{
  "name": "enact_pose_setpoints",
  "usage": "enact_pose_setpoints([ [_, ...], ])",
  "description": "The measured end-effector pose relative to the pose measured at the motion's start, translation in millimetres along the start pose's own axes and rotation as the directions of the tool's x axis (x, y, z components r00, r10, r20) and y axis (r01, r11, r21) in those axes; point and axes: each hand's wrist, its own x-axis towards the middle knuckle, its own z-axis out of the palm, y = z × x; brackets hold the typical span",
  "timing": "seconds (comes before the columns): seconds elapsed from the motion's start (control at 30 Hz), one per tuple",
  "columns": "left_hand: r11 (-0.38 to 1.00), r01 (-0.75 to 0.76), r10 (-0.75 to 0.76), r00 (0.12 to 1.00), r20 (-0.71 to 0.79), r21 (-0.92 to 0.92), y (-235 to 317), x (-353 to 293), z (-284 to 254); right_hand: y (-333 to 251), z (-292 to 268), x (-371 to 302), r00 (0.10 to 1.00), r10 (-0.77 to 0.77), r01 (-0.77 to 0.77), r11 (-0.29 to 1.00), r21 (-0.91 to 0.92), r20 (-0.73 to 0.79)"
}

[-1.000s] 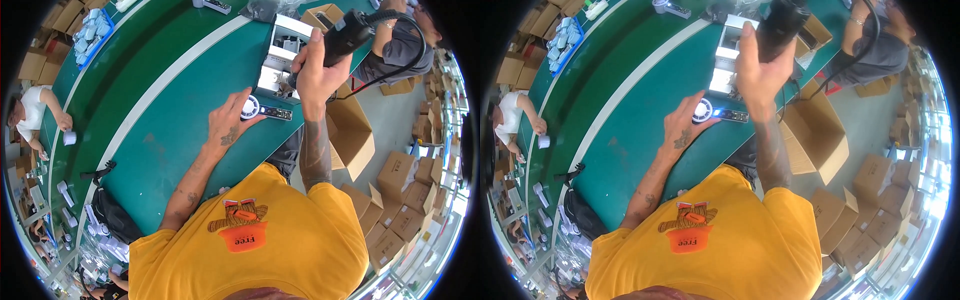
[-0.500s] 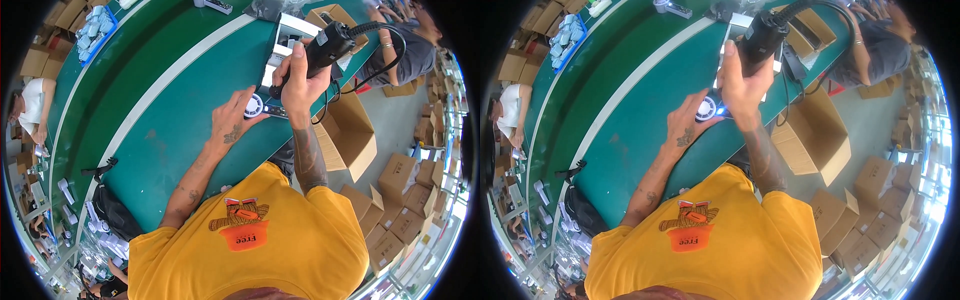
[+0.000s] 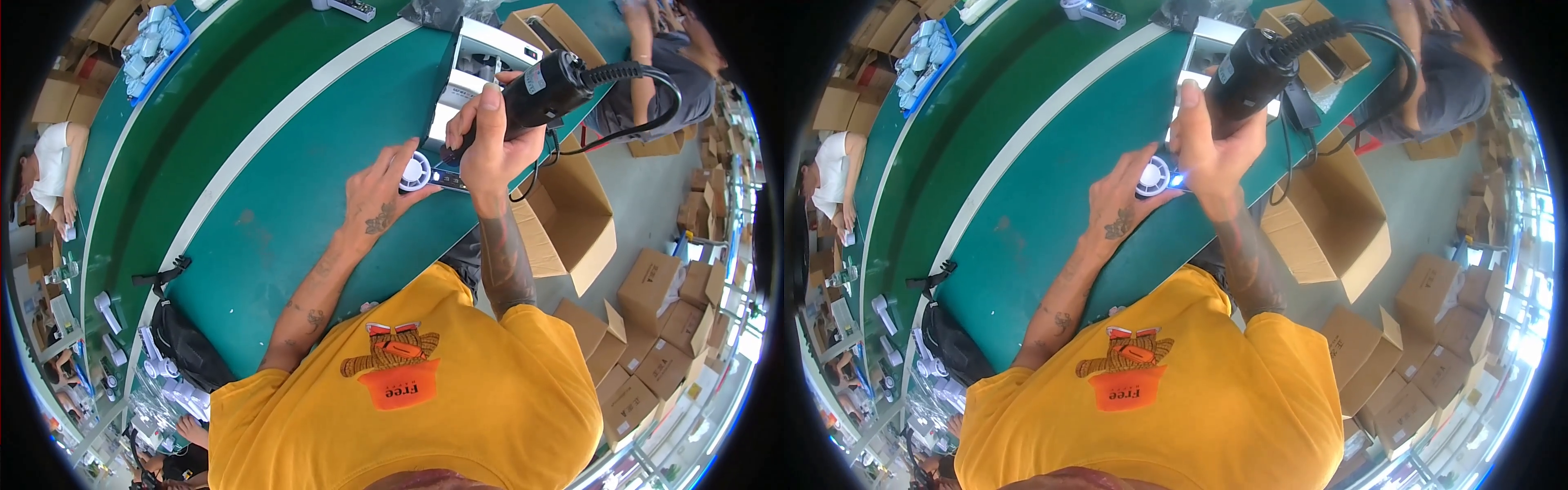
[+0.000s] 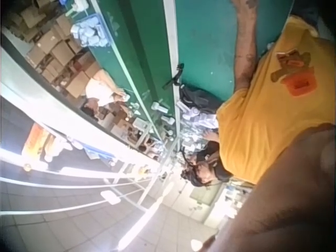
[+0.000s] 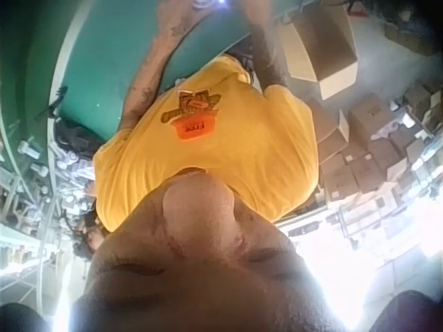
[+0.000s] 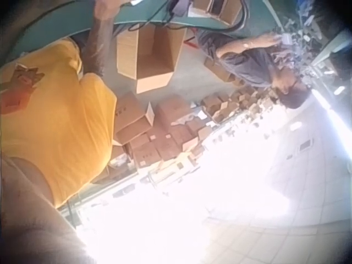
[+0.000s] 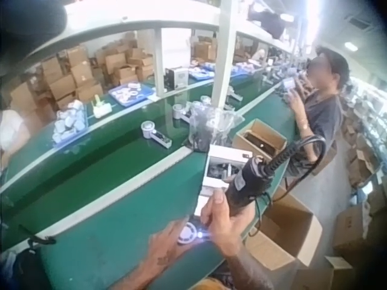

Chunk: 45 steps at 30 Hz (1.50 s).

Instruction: The person secures electronic components onto printed circuit boards using an electric screwdriver at an assembly line.

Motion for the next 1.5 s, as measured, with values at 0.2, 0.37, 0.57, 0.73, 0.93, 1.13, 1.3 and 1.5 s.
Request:
enact_pose_setpoints([
  [0.2, 0.999, 0.03, -0.029, 0.999, 0.021, -0.022, -1.6, -2.0, 1.5, 2.9, 0.1, -1.0, 1.0, 0.005, -0.005, 1.0, -0.008, 0.001],
  [0.37, 0.999, 0.021, -0.021, 1.0, 0.014, -0.034, -2.9, -1.5, 2.6, 10.2, -2.8, -7.9, 0.998, -0.049, 0.049, 0.999, -0.005, 0.049],
  [0.57, 0.999, 0.014, -0.014, 1.0, 0.01, -0.048, -2.8, -0.9, 2.1, 16.9, -4.9, -20.2, 0.983, -0.174, 0.176, 0.984, -0.025, 0.061],
  [0.73, 0.998, -0.022, 0.021, 1.0, -0.016, -0.057, -6.4, 0.6, 7.4, -0.3, -9.4, -9.5, 0.977, -0.182, 0.192, 0.978, -0.084, 0.115],
  [0.93, 0.999, 0.034, -0.034, 0.999, 0.029, -0.001, 2.5, 0.1, 10.2, -35.8, -15.1, 37.6, 0.958, -0.284, 0.287, 0.952, -0.103, 0.045],
  [1.13, 1.0, 0.009, -0.009, 1.0, 0.001, 0.014, 3.2, 1.8, 6.9, -17.9, -10.2, 39.0, 0.978, -0.205, 0.209, 0.951, -0.229, 0.041],
  [1.3, 0.999, -0.021, 0.021, 1.0, -0.02, 0.024, 1.0, 0.8, 9.3, -28.5, -4.2, 14.4, 0.997, -0.065, 0.061, 0.995, -0.083, -0.043],
  [1.5, 0.999, -0.015, 0.016, 1.0, -0.014, 0.028, 3.0, 2.0, 6.3, -14.9, 0.9, 1.7, 0.999, 0.045, -0.045, 0.999, -0.021, -0.007],
])
